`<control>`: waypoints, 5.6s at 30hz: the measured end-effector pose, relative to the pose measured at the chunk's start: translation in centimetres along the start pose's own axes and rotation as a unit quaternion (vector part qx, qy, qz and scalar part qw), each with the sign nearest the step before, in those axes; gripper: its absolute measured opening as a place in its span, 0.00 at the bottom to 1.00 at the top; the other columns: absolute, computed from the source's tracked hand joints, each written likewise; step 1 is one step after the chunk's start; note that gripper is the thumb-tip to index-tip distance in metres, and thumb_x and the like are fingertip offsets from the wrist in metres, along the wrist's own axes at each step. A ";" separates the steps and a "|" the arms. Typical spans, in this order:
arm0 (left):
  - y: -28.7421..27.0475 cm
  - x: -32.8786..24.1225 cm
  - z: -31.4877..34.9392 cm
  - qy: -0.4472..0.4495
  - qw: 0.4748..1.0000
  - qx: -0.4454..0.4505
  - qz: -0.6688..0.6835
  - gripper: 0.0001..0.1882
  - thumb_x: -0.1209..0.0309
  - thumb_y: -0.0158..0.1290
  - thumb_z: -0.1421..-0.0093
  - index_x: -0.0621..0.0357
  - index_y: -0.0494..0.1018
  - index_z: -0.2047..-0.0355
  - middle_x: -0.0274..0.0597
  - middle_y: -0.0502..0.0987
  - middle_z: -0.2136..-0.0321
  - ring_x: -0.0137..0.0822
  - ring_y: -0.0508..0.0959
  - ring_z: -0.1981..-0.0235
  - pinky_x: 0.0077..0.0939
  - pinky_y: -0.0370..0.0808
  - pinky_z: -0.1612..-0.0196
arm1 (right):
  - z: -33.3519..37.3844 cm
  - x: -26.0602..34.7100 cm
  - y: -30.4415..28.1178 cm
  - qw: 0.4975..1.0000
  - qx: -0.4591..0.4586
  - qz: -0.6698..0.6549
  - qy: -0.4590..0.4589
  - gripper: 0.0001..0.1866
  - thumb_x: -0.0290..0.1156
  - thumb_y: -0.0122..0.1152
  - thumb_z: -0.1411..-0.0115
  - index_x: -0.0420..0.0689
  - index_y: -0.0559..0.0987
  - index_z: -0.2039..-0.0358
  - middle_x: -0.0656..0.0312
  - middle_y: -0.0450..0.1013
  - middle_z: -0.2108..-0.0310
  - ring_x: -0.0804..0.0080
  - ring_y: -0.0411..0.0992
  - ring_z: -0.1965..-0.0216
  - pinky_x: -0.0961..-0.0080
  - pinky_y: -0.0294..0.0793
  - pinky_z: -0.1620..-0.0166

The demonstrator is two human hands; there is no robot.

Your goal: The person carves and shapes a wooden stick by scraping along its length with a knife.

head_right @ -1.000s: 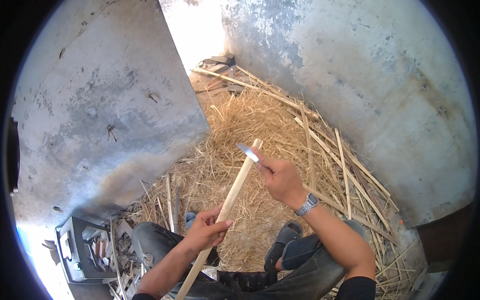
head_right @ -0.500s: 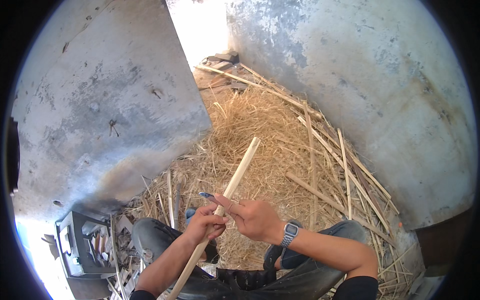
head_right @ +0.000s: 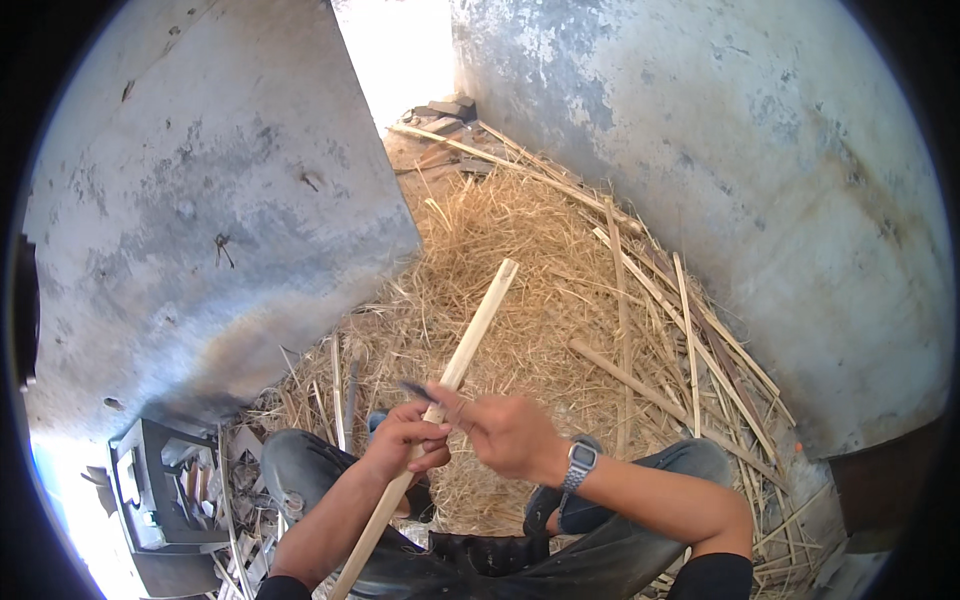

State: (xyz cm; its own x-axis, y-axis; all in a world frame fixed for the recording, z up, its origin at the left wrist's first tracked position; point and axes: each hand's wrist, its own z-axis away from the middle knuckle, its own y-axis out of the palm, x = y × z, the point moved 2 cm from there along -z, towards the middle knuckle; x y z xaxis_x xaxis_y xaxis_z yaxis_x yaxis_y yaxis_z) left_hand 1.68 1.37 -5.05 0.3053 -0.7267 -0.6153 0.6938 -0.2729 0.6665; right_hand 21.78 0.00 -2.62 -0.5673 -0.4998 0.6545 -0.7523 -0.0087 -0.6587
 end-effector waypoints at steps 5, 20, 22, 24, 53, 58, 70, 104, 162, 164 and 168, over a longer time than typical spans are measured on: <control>0.5 -0.3 0.2 0.031 0.998 -0.026 -0.040 0.25 0.79 0.55 0.38 0.61 0.71 0.39 0.35 0.67 0.81 0.26 0.64 0.88 0.21 0.57 0.84 | -1.4 -2.6 -1.8 0.999 -0.001 0.001 0.053 0.26 0.31 0.59 0.31 0.61 0.75 0.32 0.55 0.74 0.80 0.69 0.71 0.82 0.67 0.70 0.75; 0.7 -0.1 0.9 0.061 0.986 -0.086 -0.128 0.38 0.84 0.53 0.40 0.57 0.64 0.28 0.31 0.67 0.80 0.23 0.64 0.86 0.19 0.61 0.84 | -2.3 -2.4 -3.7 0.992 -0.041 -0.017 0.120 0.25 0.31 0.60 0.31 0.56 0.76 0.33 0.54 0.73 0.82 0.64 0.69 0.84 0.66 0.68 0.77; 0.9 -0.3 0.6 0.064 0.983 -0.116 -0.130 0.37 0.84 0.53 0.40 0.55 0.66 0.28 0.29 0.67 0.80 0.21 0.64 0.86 0.20 0.61 0.85 | -1.6 -1.3 -2.5 0.993 0.016 0.022 0.111 0.26 0.32 0.60 0.31 0.57 0.75 0.32 0.54 0.73 0.82 0.62 0.71 0.83 0.64 0.69 0.76; 1.1 -0.3 0.7 0.071 0.980 -0.120 -0.140 0.36 0.84 0.54 0.40 0.55 0.67 0.29 0.28 0.67 0.80 0.20 0.64 0.85 0.19 0.61 0.84 | -1.2 -0.8 -1.5 0.999 -0.022 0.024 -0.008 0.24 0.31 0.61 0.30 0.51 0.77 0.34 0.55 0.69 0.84 0.73 0.64 0.85 0.70 0.64 0.77; -0.1 -0.6 0.2 0.246 0.912 -0.131 -0.300 0.27 0.78 0.62 0.37 0.69 0.74 0.37 0.34 0.81 0.54 0.17 0.74 0.59 0.16 0.73 0.57 | -0.1 1.3 1.1 0.999 0.018 -0.036 -0.007 0.27 0.25 0.62 0.35 0.52 0.78 0.35 0.54 0.73 0.80 0.59 0.74 0.80 0.65 0.71 0.74; 1.2 -0.7 0.4 0.095 0.944 -0.172 -0.263 0.31 0.81 0.63 0.40 0.66 0.72 0.35 0.44 0.76 0.38 0.19 0.75 0.47 0.18 0.73 0.49 | -1.3 -0.7 -1.2 0.999 -0.033 -0.025 -0.015 0.26 0.25 0.62 0.35 0.52 0.79 0.36 0.54 0.74 0.80 0.62 0.73 0.82 0.66 0.70 0.75; 1.7 -0.3 0.7 0.110 0.947 -0.104 -0.282 0.37 0.82 0.62 0.41 0.55 0.69 0.30 0.16 0.65 0.81 0.12 0.60 0.82 0.15 0.54 0.78 | -2.2 -5.0 -3.4 0.990 -0.125 -0.002 0.064 0.25 0.29 0.60 0.30 0.54 0.76 0.33 0.58 0.69 0.84 0.78 0.65 0.83 0.72 0.66 0.76; 1.0 0.0 0.8 0.078 0.973 -0.077 -0.206 0.37 0.77 0.67 0.41 0.52 0.70 0.31 0.19 0.64 0.84 0.15 0.61 0.84 0.17 0.56 0.79 | -2.5 -4.8 -6.8 0.985 -0.144 0.051 0.074 0.29 0.24 0.55 0.33 0.49 0.72 0.31 0.50 0.71 0.79 0.60 0.70 0.80 0.64 0.68 0.72; 1.8 -1.7 1.5 0.070 0.987 -0.069 -0.124 0.35 0.83 0.60 0.40 0.58 0.70 0.31 0.25 0.71 0.80 0.17 0.65 0.84 0.17 0.57 0.81 | -1.7 -2.4 -2.0 0.997 -0.072 -0.012 -0.034 0.28 0.29 0.56 0.32 0.50 0.73 0.31 0.56 0.73 0.83 0.71 0.70 0.85 0.69 0.70 0.78; 2.2 -1.8 1.4 0.066 0.979 -0.091 -0.173 0.34 0.83 0.60 0.40 0.60 0.70 0.31 0.25 0.71 0.80 0.17 0.65 0.84 0.17 0.57 0.81 | -2.8 -5.4 -4.2 0.978 -0.145 -0.037 0.147 0.29 0.29 0.58 0.34 0.50 0.73 0.31 0.55 0.72 0.83 0.70 0.71 0.83 0.70 0.70 0.77; 1.5 -1.4 0.8 0.075 0.980 -0.083 -0.166 0.34 0.83 0.60 0.40 0.60 0.70 0.32 0.26 0.71 0.79 0.17 0.65 0.83 0.17 0.57 0.81 | -1.2 -1.8 -1.8 0.985 -0.102 -0.067 0.122 0.28 0.26 0.58 0.33 0.45 0.74 0.32 0.59 0.64 0.84 0.81 0.64 0.83 0.74 0.64 0.77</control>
State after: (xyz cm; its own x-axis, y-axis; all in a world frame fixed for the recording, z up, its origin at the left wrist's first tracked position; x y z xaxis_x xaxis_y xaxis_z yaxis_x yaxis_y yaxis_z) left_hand 1.74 1.47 -2.84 0.1289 -0.5120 -0.8492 0.8636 -0.3630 0.3499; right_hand 23.73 1.96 -2.15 -0.5037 -0.2826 0.8164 -0.8632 0.1270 -0.4886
